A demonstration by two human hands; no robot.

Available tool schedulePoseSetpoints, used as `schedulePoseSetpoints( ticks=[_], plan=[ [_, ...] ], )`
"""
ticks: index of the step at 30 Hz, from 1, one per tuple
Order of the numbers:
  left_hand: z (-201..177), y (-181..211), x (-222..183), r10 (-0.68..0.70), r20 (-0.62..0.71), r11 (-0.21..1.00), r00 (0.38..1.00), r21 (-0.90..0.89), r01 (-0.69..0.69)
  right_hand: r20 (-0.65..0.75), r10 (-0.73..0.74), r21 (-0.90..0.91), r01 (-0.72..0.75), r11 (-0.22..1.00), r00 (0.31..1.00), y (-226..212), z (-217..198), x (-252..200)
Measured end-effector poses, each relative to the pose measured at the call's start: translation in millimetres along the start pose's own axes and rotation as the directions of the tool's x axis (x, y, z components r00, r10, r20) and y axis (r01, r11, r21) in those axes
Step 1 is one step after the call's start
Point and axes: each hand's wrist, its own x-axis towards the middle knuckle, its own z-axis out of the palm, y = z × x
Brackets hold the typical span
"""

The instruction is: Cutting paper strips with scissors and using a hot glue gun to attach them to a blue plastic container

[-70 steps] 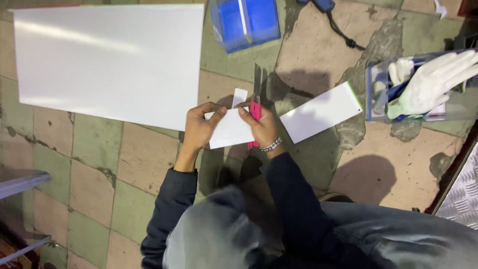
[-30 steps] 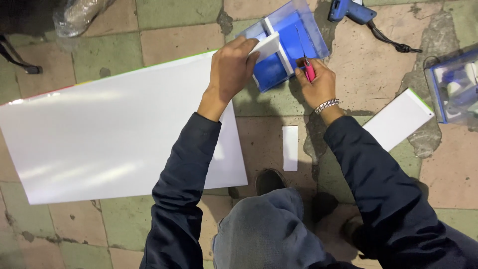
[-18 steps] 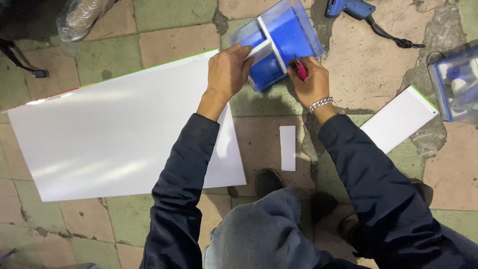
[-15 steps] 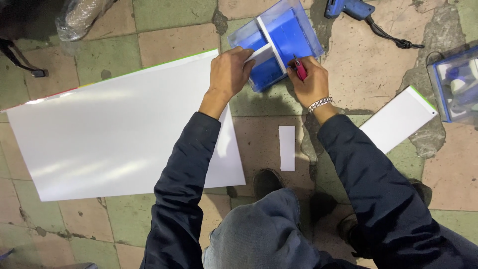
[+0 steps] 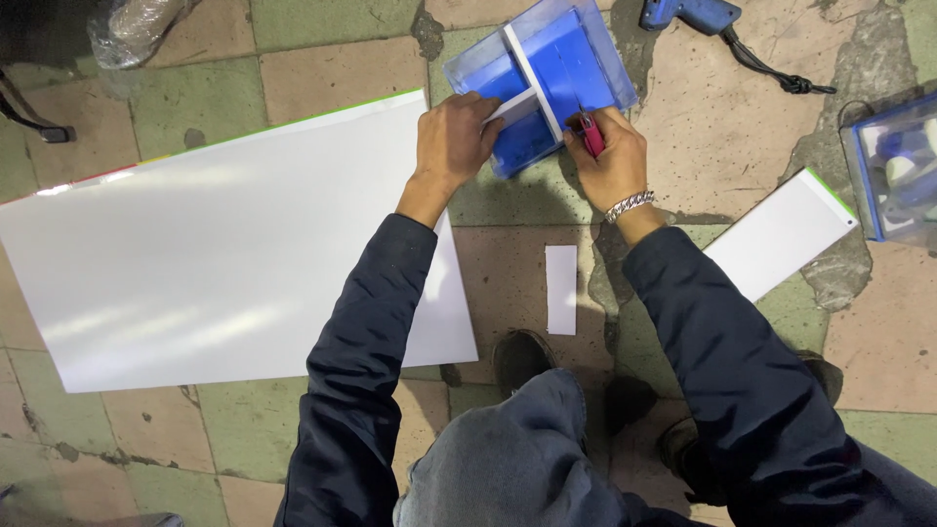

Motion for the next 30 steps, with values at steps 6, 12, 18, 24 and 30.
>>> schedulePoseSetpoints(
  ticks=[6, 12, 18, 24, 30],
  plan=[
    [4.2, -12.1, 4.3, -0.033, 0.035, 0.999, 0.999, 0.032, 0.032, 0.013, 0.014, 0.033, -0.014, 0.999, 1.0, -2.4, -1.7, 0.9],
    [-9.0, -11.8, -2.3, -0.062, 0.014, 0.998, 0.998, -0.021, 0.062, 0.009, 0.013, 0.035, -0.013, 0.999, 1.0, -3.2, -2.2, 0.2],
    [-1.6, 4.1, -10.3, -0.142, -0.043, 0.989, 0.989, -0.052, 0.14, -0.002, 0.002, 0.035, -0.002, 0.999, 1.0, -3.8, -2.1, 0.0],
    [21.4, -11.9, -17.1, -0.086, -0.097, 0.984, 0.992, -0.166, 0.069, 0.067, -0.002, 0.097, -0.005, 0.995, 0.998, 27.1, 11.2, 1.3],
    [18.9, -10.6, -16.4, -0.083, -0.104, 0.977, 0.991, -0.204, 0.061, 0.151, 0.034, 0.121, -0.052, 0.991, 0.988, 22.5, 13.0, 5.2]
  ],
)
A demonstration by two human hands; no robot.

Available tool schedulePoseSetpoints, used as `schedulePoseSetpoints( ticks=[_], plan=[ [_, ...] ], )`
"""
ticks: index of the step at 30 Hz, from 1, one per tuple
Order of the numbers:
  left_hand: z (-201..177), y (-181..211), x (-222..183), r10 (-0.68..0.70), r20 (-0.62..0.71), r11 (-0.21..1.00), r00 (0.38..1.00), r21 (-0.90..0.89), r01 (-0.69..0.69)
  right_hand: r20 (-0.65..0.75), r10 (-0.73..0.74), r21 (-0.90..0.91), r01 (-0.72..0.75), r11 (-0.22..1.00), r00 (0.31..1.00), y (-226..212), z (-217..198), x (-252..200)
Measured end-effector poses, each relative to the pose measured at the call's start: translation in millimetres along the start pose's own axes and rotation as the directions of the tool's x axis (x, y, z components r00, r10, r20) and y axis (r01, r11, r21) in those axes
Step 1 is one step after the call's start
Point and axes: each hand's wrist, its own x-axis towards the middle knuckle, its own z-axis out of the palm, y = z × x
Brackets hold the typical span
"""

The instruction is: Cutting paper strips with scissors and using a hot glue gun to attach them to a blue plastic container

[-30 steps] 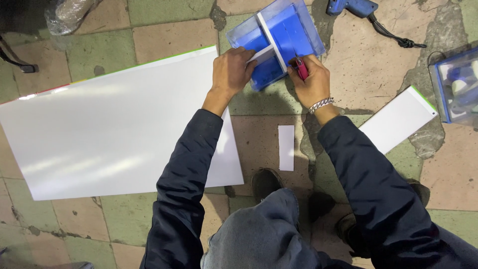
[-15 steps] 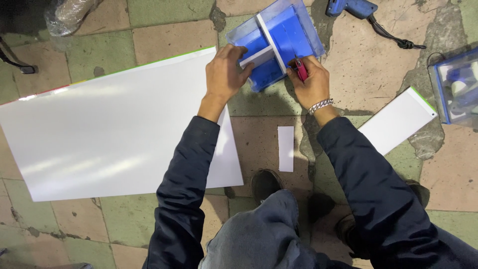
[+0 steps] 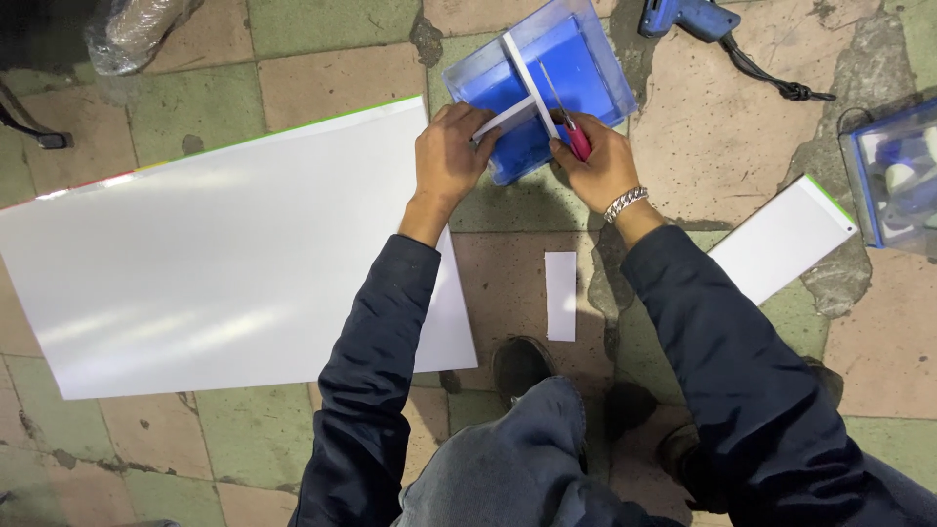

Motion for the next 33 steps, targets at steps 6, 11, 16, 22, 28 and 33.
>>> schedulePoseSetpoints(
  ticks=[6, 11, 16, 22, 28, 33],
  plan=[
    [3.7, -4.8, 0.5, 0.026, -0.049, 0.999, 0.998, -0.026, -0.027, 0.074, 0.141, 0.001, -0.142, 0.99, 0.987, -40.8, -18.0, 5.1],
    [4.6, -5.4, -0.5, 0.044, -0.061, 0.998, 0.997, -0.045, -0.046, -0.124, 0.066, 0.153, -0.047, 0.987, 0.99, -40.4, -29.3, -24.7],
    [2.6, -5.8, 1.0, 0.06, -0.074, 0.995, 0.995, -0.077, -0.066, 0.045, 0.275, 0.458, -0.265, 0.849, 0.96, -29.1, -22.2, -43.0],
    [0.1, -3.1, 1.5, 0.057, -0.054, 0.997, 0.997, -0.053, -0.06, 0.086, 0.325, 0.326, -0.335, 0.884, 0.942, -29.0, -15.0, -39.7],
    [3.6, -5.9, 1.7, 0.06, -0.066, 0.996, 0.996, -0.067, -0.064, 0.071, 0.327, 0.23, -0.334, 0.914, 0.942, -37.1, -14.4, -36.8],
    [2.6, -5.4, 2.3, 0.074, -0.071, 0.994, 0.995, -0.076, -0.08, 0.034, 0.341, 0.121, -0.342, 0.932, 0.94, -48.5, -15.7, -36.9]
  ],
)
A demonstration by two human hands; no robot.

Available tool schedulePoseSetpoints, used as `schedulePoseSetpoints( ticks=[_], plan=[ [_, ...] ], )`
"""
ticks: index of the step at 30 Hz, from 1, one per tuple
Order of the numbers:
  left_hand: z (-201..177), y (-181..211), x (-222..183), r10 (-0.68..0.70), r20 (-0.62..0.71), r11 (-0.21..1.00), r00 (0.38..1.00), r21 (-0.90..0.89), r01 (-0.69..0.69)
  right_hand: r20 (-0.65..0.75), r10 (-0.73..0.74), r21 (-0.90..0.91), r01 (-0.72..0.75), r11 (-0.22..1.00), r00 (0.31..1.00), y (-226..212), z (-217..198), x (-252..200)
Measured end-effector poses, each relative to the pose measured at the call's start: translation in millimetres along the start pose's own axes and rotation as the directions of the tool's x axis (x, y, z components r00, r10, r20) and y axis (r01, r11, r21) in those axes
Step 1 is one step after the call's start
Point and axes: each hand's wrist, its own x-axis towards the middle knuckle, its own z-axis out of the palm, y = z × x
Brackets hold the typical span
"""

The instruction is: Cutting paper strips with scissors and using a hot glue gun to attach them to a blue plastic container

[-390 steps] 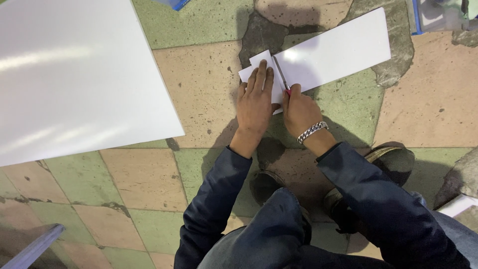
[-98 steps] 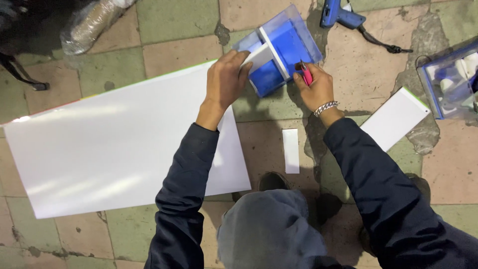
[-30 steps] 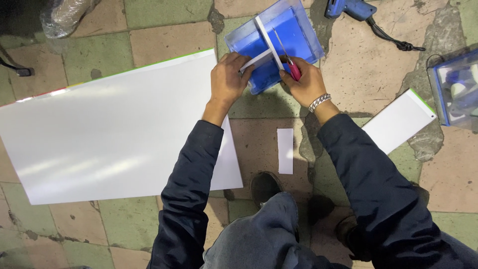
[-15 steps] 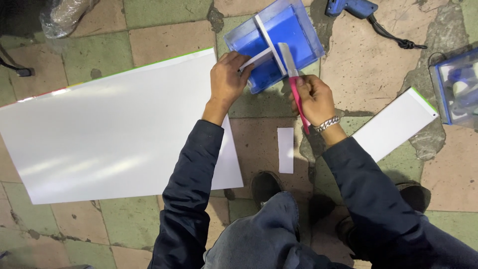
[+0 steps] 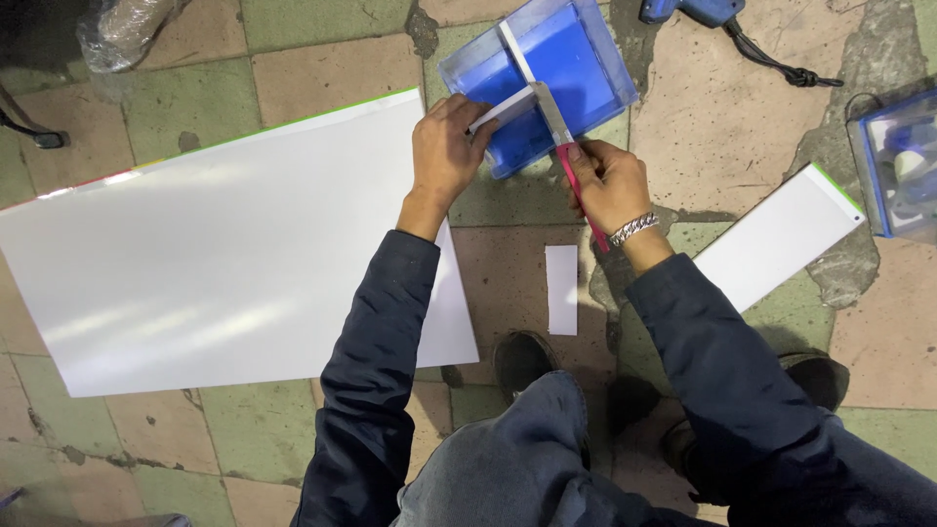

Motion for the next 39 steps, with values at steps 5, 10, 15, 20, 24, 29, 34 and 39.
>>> schedulePoseSetpoints(
  ticks=[5, 10, 15, 20, 24, 29, 34, 39],
  plan=[
    [-10.0, 18.8, 5.8, -0.08, 0.059, 0.994, 0.995, 0.082, 0.075, 0.058, 0.136, 0.022, -0.138, 0.99, 0.989, -14.6, -5.0, 4.1],
    [-14.4, 22.9, 7.9, -0.058, 0.048, 0.997, 0.997, 0.061, 0.055, 0.051, 0.131, 0.045, -0.133, 0.99, 0.99, -11.8, -3.3, 4.3],
    [-12.7, 20.0, 7.2, -0.071, 0.064, 0.994, 0.995, 0.084, 0.066, -0.02, 0.115, 0.053, -0.114, 0.992, 0.993, 7.6, 6.1, 9.7],
    [-10.9, 19.8, 7.5, -0.088, 0.086, 0.985, 0.992, 0.154, 0.074, -0.18, -0.126, -0.168, 0.096, 0.981, 0.976, 7.5, 16.7, -24.7],
    [-6.8, 14.2, 10.8, -0.016, 0.189, 0.933, 0.982, 0.356, -0.054, -0.136, -0.447, -0.506, 0.326, 0.799, 0.884, 19.4, 23.3, -50.8],
    [6.7, -5.2, 29.9, 0.057, 0.227, 0.874, 0.972, 0.46, -0.159, 0.085, -0.323, -0.639, 0.3, 0.708, 0.943, 6.7, 30.0, -54.3],
    [2.0, -8.1, 48.0, -0.047, 0.335, 0.827, 0.941, 0.542, -0.152, 0.046, -0.458, -0.61, 0.388, 0.691, 0.888, -13.2, 41.5, -45.5],
    [2.9, -9.3, 56.3, -0.104, 0.418, 0.794, 0.902, 0.581, -0.177, -0.004, -0.46, -0.607, 0.363, 0.707, 0.888, -19.1, 58.2, -29.7]
  ],
)
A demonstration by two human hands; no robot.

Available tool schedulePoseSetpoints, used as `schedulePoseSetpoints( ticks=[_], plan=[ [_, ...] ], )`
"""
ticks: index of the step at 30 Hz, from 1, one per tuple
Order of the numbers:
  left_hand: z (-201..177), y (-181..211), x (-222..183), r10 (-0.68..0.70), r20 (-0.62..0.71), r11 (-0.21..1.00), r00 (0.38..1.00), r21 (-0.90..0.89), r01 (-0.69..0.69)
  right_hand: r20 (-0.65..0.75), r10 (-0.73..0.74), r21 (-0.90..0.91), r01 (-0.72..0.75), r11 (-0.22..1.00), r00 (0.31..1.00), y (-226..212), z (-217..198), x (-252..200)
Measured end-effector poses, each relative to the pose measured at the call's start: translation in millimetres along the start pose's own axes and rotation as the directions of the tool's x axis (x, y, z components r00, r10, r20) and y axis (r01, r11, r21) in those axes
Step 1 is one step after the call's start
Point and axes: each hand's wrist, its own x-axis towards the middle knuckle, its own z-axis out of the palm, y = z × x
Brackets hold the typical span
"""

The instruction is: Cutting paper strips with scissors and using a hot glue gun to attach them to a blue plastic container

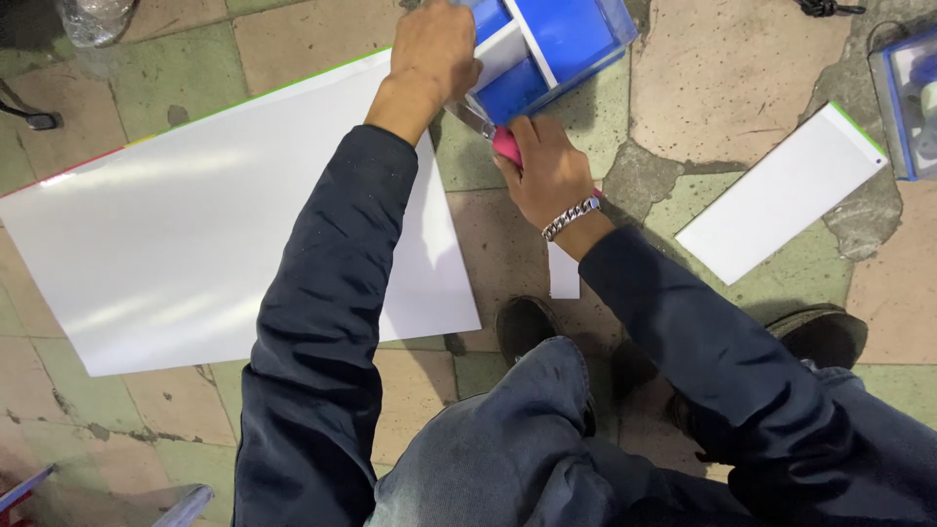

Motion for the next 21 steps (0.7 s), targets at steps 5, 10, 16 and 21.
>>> schedulePoseSetpoints(
  ticks=[5, 10, 16, 21],
  plan=[
    [1.1, -1.6, 0.2, 0.022, -0.01, 0.999, 1.0, -0.025, -0.023, 0.059, 0.063, 0.0, -0.063, 0.998, 0.996, 2.4, 8.0, 2.4],
    [2.6, -2.6, 0.4, 0.022, -0.015, 0.999, 1.0, -0.023, -0.023, 0.075, 0.072, 0.009, -0.073, 0.997, 0.995, 4.3, 12.8, 1.7],
    [0.9, -2.1, -0.1, 0.02, 0.001, 0.999, 1.0, -0.03, -0.02, 0.139, 0.081, 0.005, -0.082, 0.997, 0.987, 1.8, 12.3, 3.1],
    [0.4, -2.8, -0.7, 0.052, -0.029, 0.999, 0.998, -0.007, -0.053, 0.087, 0.088, 0.021, -0.09, 0.996, 0.992, -7.4, 3.4, 1.6]
  ],
)
